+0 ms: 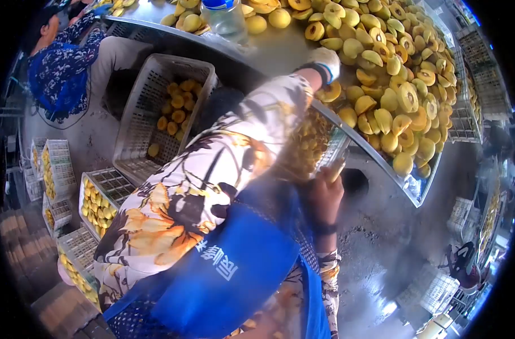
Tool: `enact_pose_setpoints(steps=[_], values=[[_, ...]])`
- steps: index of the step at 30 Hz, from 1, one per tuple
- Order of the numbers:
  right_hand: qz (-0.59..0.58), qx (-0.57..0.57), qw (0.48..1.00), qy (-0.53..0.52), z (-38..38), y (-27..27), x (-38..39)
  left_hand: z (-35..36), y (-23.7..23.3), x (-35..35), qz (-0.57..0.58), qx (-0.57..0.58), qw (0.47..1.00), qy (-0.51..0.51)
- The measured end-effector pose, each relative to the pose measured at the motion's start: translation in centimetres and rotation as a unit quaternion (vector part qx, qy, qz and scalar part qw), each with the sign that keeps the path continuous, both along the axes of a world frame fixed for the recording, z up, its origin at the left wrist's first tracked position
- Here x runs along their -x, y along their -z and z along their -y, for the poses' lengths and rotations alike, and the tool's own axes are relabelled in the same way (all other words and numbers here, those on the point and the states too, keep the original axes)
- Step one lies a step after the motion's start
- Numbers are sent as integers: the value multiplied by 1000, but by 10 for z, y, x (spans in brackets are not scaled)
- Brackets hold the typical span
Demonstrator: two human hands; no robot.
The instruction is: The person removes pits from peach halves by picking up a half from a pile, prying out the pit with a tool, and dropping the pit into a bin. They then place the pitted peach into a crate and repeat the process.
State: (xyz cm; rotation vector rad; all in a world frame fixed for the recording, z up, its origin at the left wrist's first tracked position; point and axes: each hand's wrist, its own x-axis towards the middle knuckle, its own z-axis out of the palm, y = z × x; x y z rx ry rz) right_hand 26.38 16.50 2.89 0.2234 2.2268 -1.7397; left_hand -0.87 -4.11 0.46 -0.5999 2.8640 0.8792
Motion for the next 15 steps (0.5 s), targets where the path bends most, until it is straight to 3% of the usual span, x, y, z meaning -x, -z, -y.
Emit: enact_pose_setpoints(steps=[1, 2, 3, 4, 5, 6, 8, 10, 12, 13, 14, 15], values=[[-42, -28, 999, -15, -2, 1, 7, 3, -3, -5, -36, 79, 995, 45], [-83, -57, 994, -28, -3, 3, 14, 13, -5, -11, -92, 166, 960, 205], [-73, -25, 997, -3, 7, -14, 19, 26, -34, -42, -160, 158, 930, 291], [-63, 6, 998, 27, 12, -24, 27, 40, -30, -57, -259, -6, 909, 325], [-57, 35, 997, 29, 12, -26, 39, 42, -80, -101, -93, -252, 921, 284], [-50, 64, 996, 31, 13, -28, 51, 41, -65, -106, -3, -475, 852, 220], [-15, 150, 989, -1, 23, -38, 69, 57, -88, -144, 6, -462, 823, 329], [22, 204, 977, -58, 39, -39, 79, 64, -92, -169, 48, -527, 782, 330], [88, 249, 963, -63, 62, -43, 77, 58, -89, -187, -44, -485, 804, 342], [90, 278, 952, -90, 66, -28, 78, 63, -97, -193, 14, -456, 830, 320], [118, 331, 933, -76, 70, -35, 74, 62, -105, -200, -3, -403, 856, 323], [1, 236, 966, -107, 74, -25, 74, 59, -98, -206, -57, -503, 821, 264]])
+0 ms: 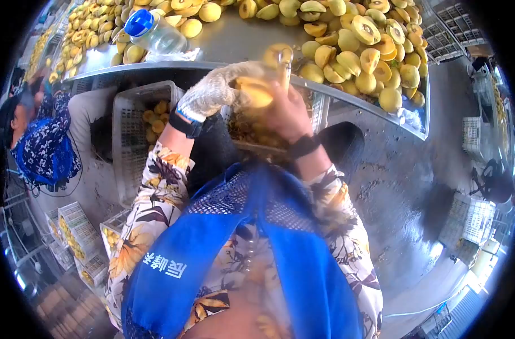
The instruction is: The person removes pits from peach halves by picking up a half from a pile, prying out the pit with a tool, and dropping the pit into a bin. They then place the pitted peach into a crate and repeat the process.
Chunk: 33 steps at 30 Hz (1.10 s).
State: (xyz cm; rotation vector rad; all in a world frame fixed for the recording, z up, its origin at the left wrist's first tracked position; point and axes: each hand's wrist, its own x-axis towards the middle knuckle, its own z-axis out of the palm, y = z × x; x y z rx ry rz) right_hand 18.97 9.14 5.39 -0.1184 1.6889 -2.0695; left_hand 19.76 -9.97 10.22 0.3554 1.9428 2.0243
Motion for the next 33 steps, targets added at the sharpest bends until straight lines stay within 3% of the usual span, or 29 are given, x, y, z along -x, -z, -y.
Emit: enact_pose_setpoints(steps=[2, 4, 5, 6, 7, 8, 9, 11, 15, 21, 23, 26, 29, 33], values=[[-121, -46, 989, 65, 15, 2, -6, -8, 27, -7, 23, -166, 979, -118], [-100, -18, 981, 165, 35, -2, -22, -21, 43, -14, 38, -226, 946, -231], [-90, -30, 975, 201, 41, -2, -28, -31, 52, -18, -3, -158, 949, -273], [-79, -94, 970, 208, 44, 5, -33, -40, 56, -17, 78, -253, 916, -302], [-68, -158, 962, 214, 46, 7, -37, -46, 58, -16, 158, -344, 866, -328], [-93, -218, 956, 171, 45, -7, -44, -45, 59, -15, 225, -474, 803, -283], [-182, -256, 938, 147, 42, 3, -48, -43, 57, -16, 240, -469, 787, -321], [-186, -340, 919, 66, 34, -10, -54, -39, 39, -23, 268, -485, 774, -307], [-222, -353, 908, 35, 23, -2, -57, -30, 52, -21, 233, -410, 815, -337], [-212, -393, 894, -30, 20, 0, -59, -36, 67, -20, 201, -408, 830, -325], [-208, -384, 899, -41, 19, -3, -63, -43, 49, -27, 188, -402, 832, -332], [-302, -370, 876, -62, 16, 19, -71, -36, 77, -22, 148, -428, 840, -297], [-321, -317, 891, -50, 17, 26, -76, -42, 86, -21, 38, -309, 872, -379], [-269, -337, 901, -51, 19, 11, -81, -27, 97, -21, 52, -260, 927, -266]])
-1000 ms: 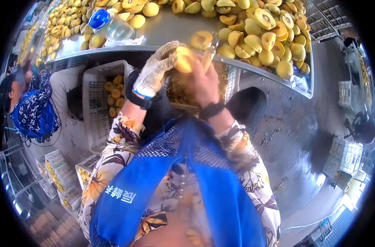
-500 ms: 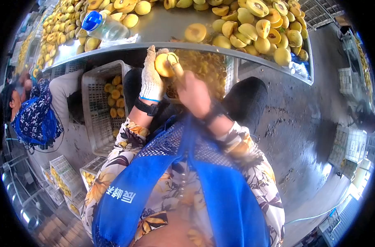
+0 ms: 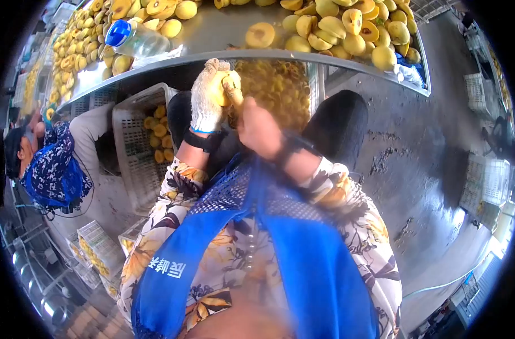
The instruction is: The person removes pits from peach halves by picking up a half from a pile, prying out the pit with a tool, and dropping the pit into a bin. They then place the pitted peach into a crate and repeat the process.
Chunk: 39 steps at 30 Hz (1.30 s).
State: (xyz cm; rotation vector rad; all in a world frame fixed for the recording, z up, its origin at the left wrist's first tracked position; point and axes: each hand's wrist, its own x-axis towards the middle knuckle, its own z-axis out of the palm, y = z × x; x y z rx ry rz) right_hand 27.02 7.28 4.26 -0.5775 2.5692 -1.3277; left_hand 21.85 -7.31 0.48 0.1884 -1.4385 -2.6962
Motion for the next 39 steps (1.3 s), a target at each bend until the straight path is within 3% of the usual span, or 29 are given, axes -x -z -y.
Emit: enact_pose_setpoints(steps=[3, 5, 8, 10, 11, 12, 14, 15, 16, 18, 21, 24, 27, 33, 35, 37, 39], values=[[53, -47, 997, -10, -1, -13, -2, 6, -23, -7, 27, -82, 990, 114], [44, -59, 996, -49, -3, -5, 0, 19, -10, 2, -76, 144, 969, 185], [28, -60, 994, -84, -7, 16, 4, 33, -10, 6, 2, 178, 944, 277], [97, -13, 994, -39, -5, 12, 4, 30, -20, 16, 206, -28, 935, 288], [156, 23, 987, 2, -4, -9, 4, 11, -59, 0, 171, 9, 973, 157], [214, 59, 974, 42, -4, -22, 5, 6, -61, -4, 156, 2, 983, 94], [288, 127, 947, 60, -2, -27, 7, -8, -44, -11, 54, 67, 995, 42], [305, 132, 941, 60, 0, -33, 6, -11, -42, -13, -33, 151, 985, 82], [323, 137, 935, 57, 1, -36, 5, -17, -44, -15, -38, 99, 993, 55], [349, 132, 927, 39, 3, -34, 5, -20, -56, -23, 69, 55, 996, 24], [370, 107, 923, 3, 1, -36, 4, -9, -25, -11, 160, -99, 978, 94], [417, 125, 900, 21, 2, -41, 3, -17, -38, -12, 150, -93, 979, 101], [462, 148, 873, 44, 1, -45, 2, -14, -10, -6, 89, -20, 992, 89], [483, 177, 857, 36, 2, -37, 2, -14, -21, -7, 156, -94, 976, 118], [479, 164, 862, 32, 2, -41, 4, -21, -48, -8, 141, 151, 978, 43], [479, 158, 863, 39, 3, -45, 3, -22, -53, -4, 195, 227, 954, 20], [486, 210, 848, 38, 2, -38, 2, -21, -42, -3, 130, 188, 973, 9]])
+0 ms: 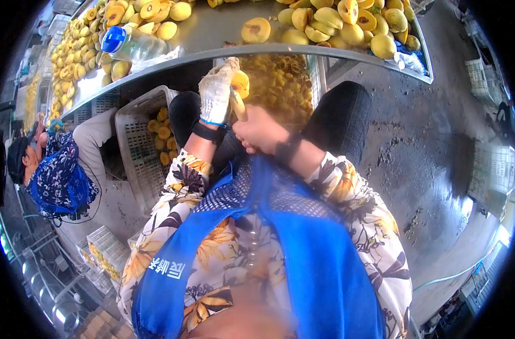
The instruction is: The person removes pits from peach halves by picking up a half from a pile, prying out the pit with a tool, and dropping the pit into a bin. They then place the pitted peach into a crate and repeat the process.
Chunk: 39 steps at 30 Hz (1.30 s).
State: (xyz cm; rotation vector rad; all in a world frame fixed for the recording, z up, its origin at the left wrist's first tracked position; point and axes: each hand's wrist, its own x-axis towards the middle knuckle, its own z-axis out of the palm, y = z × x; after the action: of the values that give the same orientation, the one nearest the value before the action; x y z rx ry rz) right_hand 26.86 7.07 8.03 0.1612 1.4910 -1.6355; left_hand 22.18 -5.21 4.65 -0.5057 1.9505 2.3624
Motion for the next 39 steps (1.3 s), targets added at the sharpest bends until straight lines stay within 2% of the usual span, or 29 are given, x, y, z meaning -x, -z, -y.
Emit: enact_pose_setpoints(steps=[1, 2, 4, 9, 10, 12, 13, 14, 15, 16, 18, 19, 20, 21, 22, 23, 25, 26, 27, 29, 30, 31, 32, 33, 34, 35, 37, 38, 39], values=[[6, 24, 1000, 12, 0, 5, -1, 1, 7, -1, -34, -20, 999, -2], [14, 36, 999, 16, 0, 9, -1, 7, 13, -3, 27, -277, 957, 84], [30, 60, 997, 25, 0, 17, -2, 10, 29, -2, 36, -320, 941, 106], [88, 169, 982, -7, -4, 31, 7, 11, 15, 7, 65, -330, 937, 91], [97, 183, 978, -5, -4, 33, 8, 15, 17, 9, 99, -367, 919, 104], [-25, 182, 982, -33, 3, 33, 2, 29, 19, 15, 165, -436, 875, 131], [-85, 181, 979, -47, 5, 33, 1, 32, 12, 14, 164, -368, 907, 125], [-94, 189, 975, -65, 6, 34, 3, 37, 15, 15, 158, -361, 918, 50], [-81, 196, 977, -29, 5, 34, 4, 42, 18, 15, 153, -351, 924, -24], [-71, 202, 977, 7, 1, 34, 8, 40, -8, 5, 104, -363, 909, -175], [-20, 174, 983, 55, -14, 38, 18, 91, -12, -9, 26, -261, 947, -188], [-26, 139, 990, 23, -24, 53, 26, 123, -19, -18, 53, -200, 965, -163], [-222, -42, 973, -46, -28, 68, 26, 153, -8, -26, 48, 39, 979, -194], [-402, -220, 882, -108, -31, 80, 28, 156, -24, -32, 105, 278, 937, -185], [-381, -240, 886, -112, -32, 84, 26, 163, -31, -31, 130, 488, 852, -140], [-357, -259, 890, -117, -34, 87, 23, 166, -37, -30, 148, 672, 720, -88], [-326, -262, 900, -123, -33, 95, 22, 140, -58, -14, 112, 590, 795, -85], [-316, -245, 909, -123, -32, 100, 23, 136, -45, 4, 56, 587, 805, -59], [-306, -228, 916, -121, -31, 104, 25, 107, -57, 21, 15, 548, 836, -13], [-368, -251, 883, -148, -33, 110, 29, 77, -37, 77, -154, 619, 768, 54], [-398, -265, 863, -162, -37, 111, 29, 55, -40, 97, -113, 601, 780, 132], [-397, -275, 864, -146, -42, 110, 28, 35, -33, 121, -124, 610, 765, 165], [-395, -285, 864, -130, -48, 109, 26, 23, -9, 151, -167, 625, 737, 192], [-349, -283, 890, -70, -53, 88, 23, 6, 0, 168, -183, 643, 701, 246], [-305, -277, 911, -4, -57, 68, 20, -7, 6, 179, -154, 646, 673, 325], [-303, -265, 915, 21, -65, 68, 14, -8, 36, 204, -145, 654, 624, 402], [-297, -236, 922, 77, -84, 74, 6, -14, 15, 196, -155, 632, 643, 404], [-269, -230, 931, 92, -88, 68, 3, -20, -7, 187, -62, 635, 637, 433], [-283, -225, 927, 103, -91, 68, 1, -1, 45, 219, -115, 616, 660, 415]])
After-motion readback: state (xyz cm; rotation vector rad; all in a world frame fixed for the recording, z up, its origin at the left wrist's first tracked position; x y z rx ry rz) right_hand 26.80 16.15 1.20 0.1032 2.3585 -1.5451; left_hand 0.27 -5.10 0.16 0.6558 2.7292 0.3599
